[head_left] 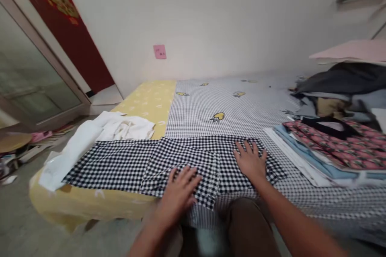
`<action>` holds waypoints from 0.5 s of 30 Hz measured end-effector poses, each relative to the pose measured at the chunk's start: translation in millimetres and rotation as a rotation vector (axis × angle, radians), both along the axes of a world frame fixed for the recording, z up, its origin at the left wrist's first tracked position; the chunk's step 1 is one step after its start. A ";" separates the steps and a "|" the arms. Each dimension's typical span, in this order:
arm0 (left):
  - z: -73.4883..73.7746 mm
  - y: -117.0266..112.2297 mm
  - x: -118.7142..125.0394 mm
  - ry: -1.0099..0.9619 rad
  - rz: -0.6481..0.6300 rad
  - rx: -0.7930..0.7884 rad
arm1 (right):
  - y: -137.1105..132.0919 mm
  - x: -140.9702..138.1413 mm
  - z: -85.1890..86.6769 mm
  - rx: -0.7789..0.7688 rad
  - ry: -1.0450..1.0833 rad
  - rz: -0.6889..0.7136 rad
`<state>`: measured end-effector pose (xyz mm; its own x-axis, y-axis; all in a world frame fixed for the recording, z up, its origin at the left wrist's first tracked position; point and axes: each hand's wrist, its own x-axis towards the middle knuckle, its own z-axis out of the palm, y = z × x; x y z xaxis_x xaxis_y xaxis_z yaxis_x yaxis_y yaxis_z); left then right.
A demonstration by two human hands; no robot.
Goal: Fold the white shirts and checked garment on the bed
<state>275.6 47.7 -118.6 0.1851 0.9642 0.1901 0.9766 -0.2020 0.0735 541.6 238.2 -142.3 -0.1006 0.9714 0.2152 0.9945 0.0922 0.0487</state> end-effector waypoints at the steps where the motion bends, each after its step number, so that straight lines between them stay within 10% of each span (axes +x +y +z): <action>1: -10.9 1.7 28.7 -0.023 -0.067 -0.080 | 0.0 0.5 0.0 0.000 0.005 0.005; 4: -29.8 3.2 73.8 -0.081 -0.065 -0.231 | -0.5 1.0 -0.2 0.001 0.019 0.011; 8: -26.2 5.0 65.8 -0.408 0.040 -0.257 | -1.8 -0.4 0.0 0.019 0.031 0.008; 15: 14.8 28.5 4.6 -1.881 0.431 -0.462 | -4.4 1.8 -5.3 0.045 0.032 0.012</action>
